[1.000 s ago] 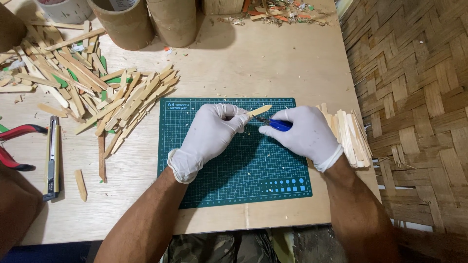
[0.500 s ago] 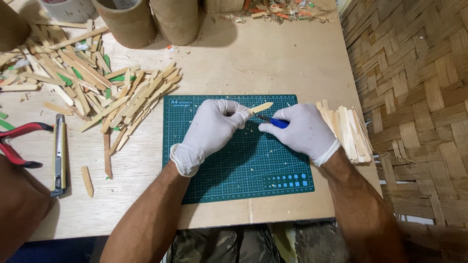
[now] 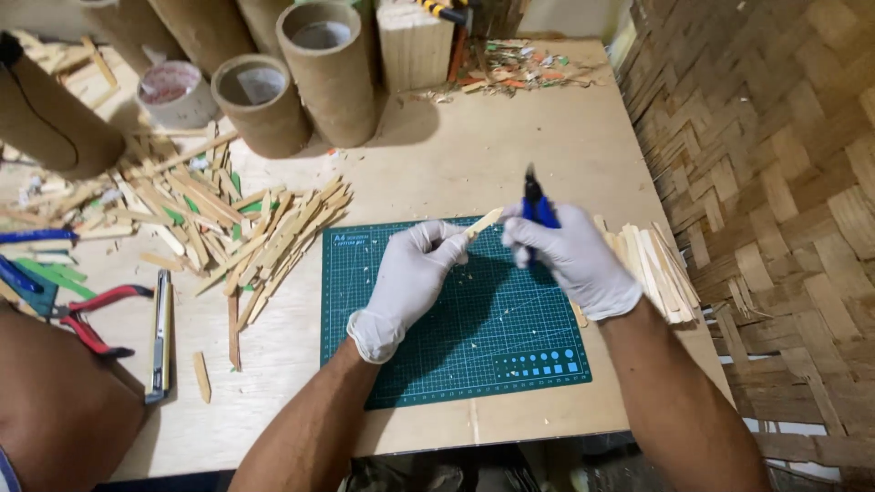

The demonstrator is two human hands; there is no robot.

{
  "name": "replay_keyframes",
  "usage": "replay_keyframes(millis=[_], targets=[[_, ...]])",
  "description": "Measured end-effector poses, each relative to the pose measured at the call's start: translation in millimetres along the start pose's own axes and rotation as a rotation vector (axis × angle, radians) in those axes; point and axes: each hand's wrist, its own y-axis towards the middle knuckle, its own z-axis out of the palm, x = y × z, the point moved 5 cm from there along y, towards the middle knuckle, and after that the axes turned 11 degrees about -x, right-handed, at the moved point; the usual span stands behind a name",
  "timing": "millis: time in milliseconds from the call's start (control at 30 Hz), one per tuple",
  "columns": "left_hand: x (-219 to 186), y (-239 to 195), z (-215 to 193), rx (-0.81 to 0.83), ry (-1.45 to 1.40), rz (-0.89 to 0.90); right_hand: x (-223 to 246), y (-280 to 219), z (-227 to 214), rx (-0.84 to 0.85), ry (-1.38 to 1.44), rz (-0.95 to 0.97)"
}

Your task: Cutting and trimming small wooden sticks using hand pliers on a workshop table

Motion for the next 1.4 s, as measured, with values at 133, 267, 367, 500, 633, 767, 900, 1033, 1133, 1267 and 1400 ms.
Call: replay_keyframes(millis=[133,267,367,500,633,767,900,1033,1133,1267,1400], targets=[[3.5,-3.3,10.7,0.025,-0.004,-0.006,-0.6,-5.2,6.9,-0.052,0.084,0.001],[-8.7,-12.5,15.0,0.053,-0.047,-0.006,0.8,0.7,-2.2,-0.128,0.031,-0.086],[-16.6,-16.4,11.7,0.089,-0.104,0.006,10.9,1.1,-9.3,-0.163,0.033,-0.102],[-12.1,-14.1,8.6,0.09,-0.138,-0.017,15.5,4.2,-19.5,-0.181,0.051,-0.116],[-16.7,-16.6,9.9,0.077,-0.059,-0.037,14.8,5.4,-23.0,-0.201,0.049,-0.118],[-15.5,-18.8,13.5,0.068,0.024,-0.071,12.5,8.2,-24.4,-0.203,0.005,-0.144],[-18.7,-21.6,12.9,0.054,0.075,-0.086,8.5,7.9,-23.7,-0.209,-0.05,-0.152],[-24.6,-21.4,8.7,0.053,0.12,-0.073,14.1,6.3,-18.5,-0.207,-0.069,-0.15],[-30.0,-23.1,9.6,0.05,0.093,-0.072,13.7,9.5,-21.2,-0.209,-0.099,-0.159],[-21.7,-20.9,10.1,0.025,0.071,-0.075,10.9,13.0,-29.7,-0.234,-0.107,-0.188],[-3.8,-16.5,15.6,0.031,0.112,-0.059,5.8,17.8,-29.7,-0.222,-0.085,-0.214]])
